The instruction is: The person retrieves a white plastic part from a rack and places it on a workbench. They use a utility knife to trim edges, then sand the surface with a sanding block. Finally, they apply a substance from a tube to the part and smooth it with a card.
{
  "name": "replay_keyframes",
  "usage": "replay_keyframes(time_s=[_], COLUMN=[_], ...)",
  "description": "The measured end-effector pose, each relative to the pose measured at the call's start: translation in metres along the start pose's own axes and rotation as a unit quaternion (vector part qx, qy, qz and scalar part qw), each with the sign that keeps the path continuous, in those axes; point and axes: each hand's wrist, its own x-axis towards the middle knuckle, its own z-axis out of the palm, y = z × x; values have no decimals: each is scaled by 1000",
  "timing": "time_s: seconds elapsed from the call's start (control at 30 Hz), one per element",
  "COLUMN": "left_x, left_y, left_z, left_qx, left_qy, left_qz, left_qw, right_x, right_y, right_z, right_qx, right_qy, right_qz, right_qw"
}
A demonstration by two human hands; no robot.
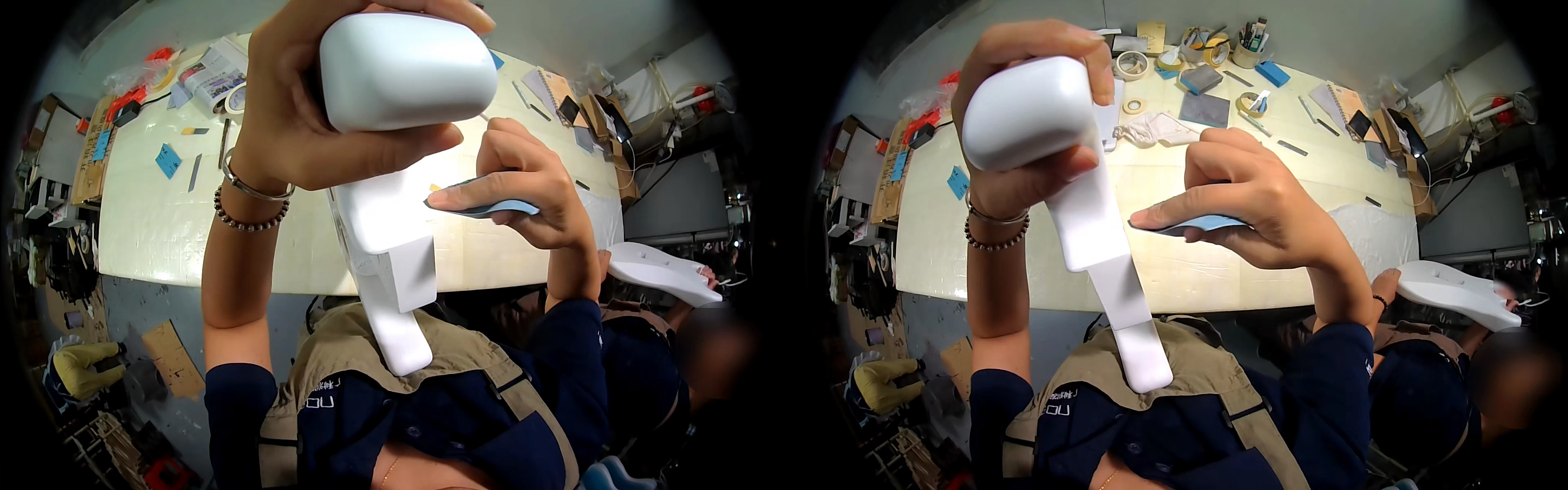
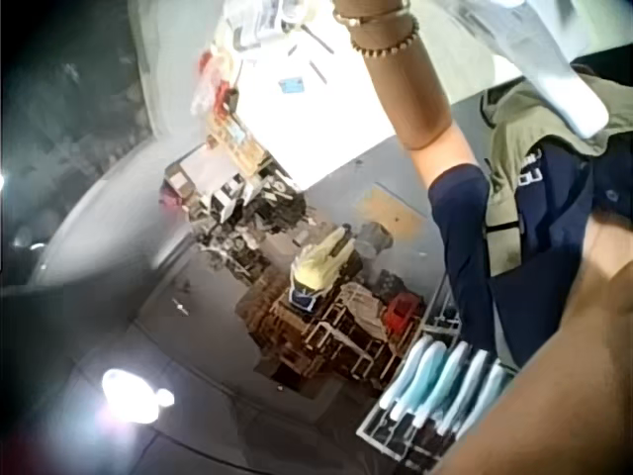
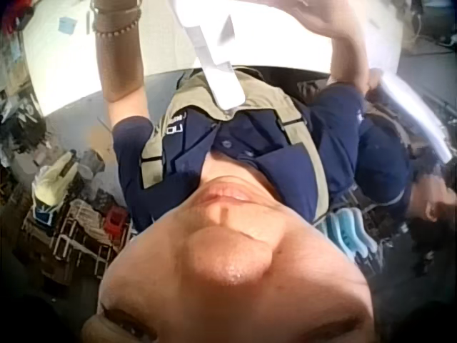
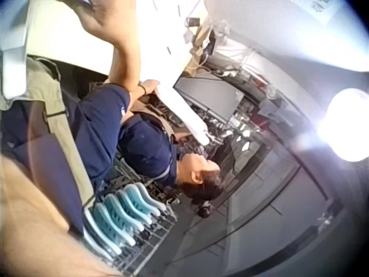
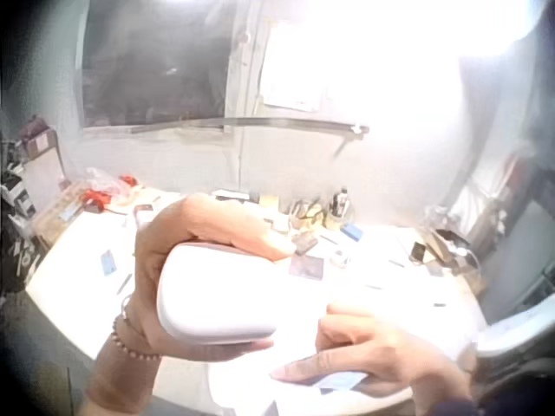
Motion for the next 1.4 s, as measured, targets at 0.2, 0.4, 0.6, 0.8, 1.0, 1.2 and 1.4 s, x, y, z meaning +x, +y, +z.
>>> replay_keyframes(time_s=[0.2,0.4,0.6,0.8,1.0,1.2,1.4], left_x=[8,6,3,8,5,7,8], left_y=[-7,-3,-5,-6,-1,-4,-1], left_z=[16,12,8,22,19,22,29], left_qx=[-47,-15,-40,-49,-25,-32,-57], left_qy=[-4,6,-9,3,3,-8,25], left_qz=[-8,-16,-1,-11,-7,-2,-33], left_qw=[999,1000,999,999,1000,999,998], right_x=[19,16,10,3,-13,8,10], right_y=[3,7,4,-3,0,2,1], right_z=[23,15,19,19,8,27,26], right_qx=[-44,-88,-65,-53,-1,-49,-72], right_qy=[64,43,48,62,61,70,76], right_qz=[-60,-67,-51,-25,-6,-43,-47], right_qw=[995,993,995,996,998,995,993])
